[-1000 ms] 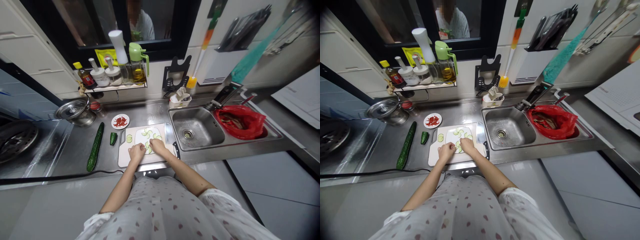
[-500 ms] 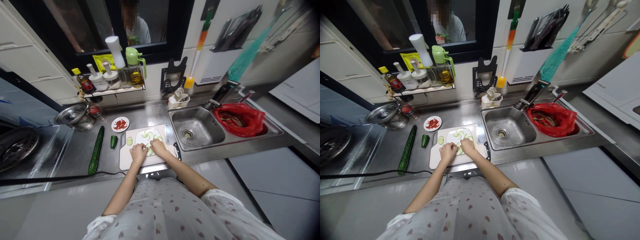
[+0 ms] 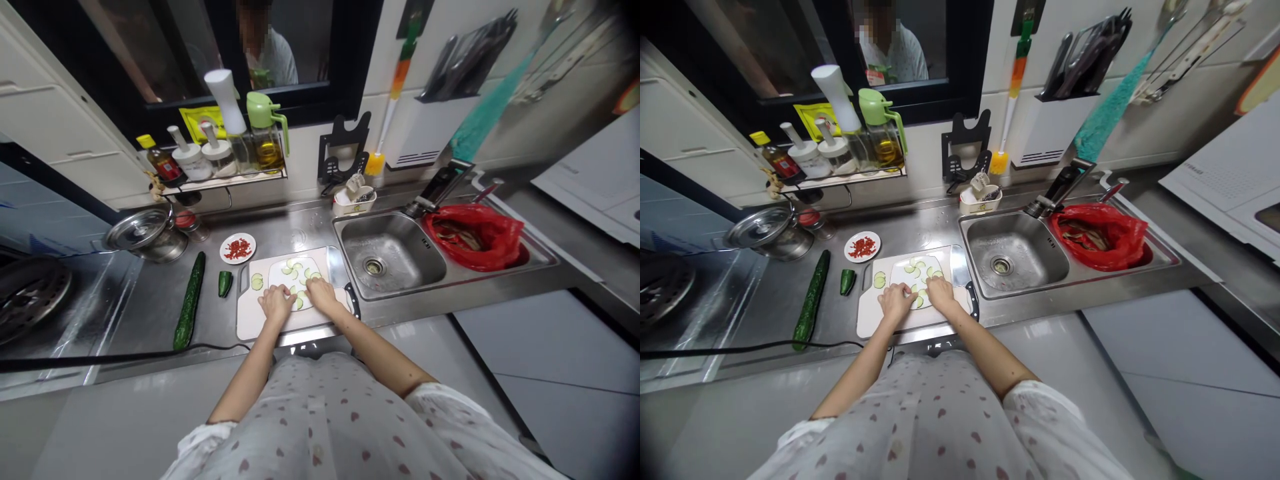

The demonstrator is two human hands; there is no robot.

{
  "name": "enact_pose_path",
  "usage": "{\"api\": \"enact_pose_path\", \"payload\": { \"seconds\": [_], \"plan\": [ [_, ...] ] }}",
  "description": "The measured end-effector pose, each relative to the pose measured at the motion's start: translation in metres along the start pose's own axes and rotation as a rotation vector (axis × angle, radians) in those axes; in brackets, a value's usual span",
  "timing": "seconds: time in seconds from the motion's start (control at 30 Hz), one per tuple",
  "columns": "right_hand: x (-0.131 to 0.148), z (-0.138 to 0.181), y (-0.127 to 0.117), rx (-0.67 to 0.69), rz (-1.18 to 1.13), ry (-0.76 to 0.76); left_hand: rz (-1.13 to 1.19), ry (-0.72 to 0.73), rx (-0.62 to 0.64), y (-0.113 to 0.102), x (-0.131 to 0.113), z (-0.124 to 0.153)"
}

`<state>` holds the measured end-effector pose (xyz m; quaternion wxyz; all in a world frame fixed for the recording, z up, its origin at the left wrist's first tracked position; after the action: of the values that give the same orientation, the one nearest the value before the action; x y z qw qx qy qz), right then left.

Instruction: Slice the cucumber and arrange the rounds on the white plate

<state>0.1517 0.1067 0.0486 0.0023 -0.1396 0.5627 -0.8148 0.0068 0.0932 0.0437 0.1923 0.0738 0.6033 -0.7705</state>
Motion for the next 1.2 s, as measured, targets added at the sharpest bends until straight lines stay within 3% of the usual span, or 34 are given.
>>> {"api": "enact_pose_path", "payload": {
  "seconds": [0.67, 0.9, 1.2],
  "plan": [
    [0.004, 0.002, -0.004, 0.013, 0.019, 0.009, -0.019, -0.066, 0.042, 0.001, 0.004, -0.006],
    [0.004, 0.012, -0.016, -0.044, -0.072, 0.008, -0.043, -0.012, 0.0, -0.002, -0.006, -0.005],
    [-0.005, 0.022, -0.026, -0.134, -0.163, 0.014, 0.034, -0.021, 0.041, 0.001, -0.009, -0.005]
  ]
}}
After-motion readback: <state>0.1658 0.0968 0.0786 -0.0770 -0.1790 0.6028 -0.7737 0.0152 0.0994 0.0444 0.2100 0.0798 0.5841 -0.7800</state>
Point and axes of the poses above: each hand's wrist, its own z-axis away from the middle knuckle, its own y-axis out of the palm, x = y × z, the point moved 8 cm from there along -z, towards the middle knuckle, and after that the axes turned 3 degrees about x, right-handed, at the moved point
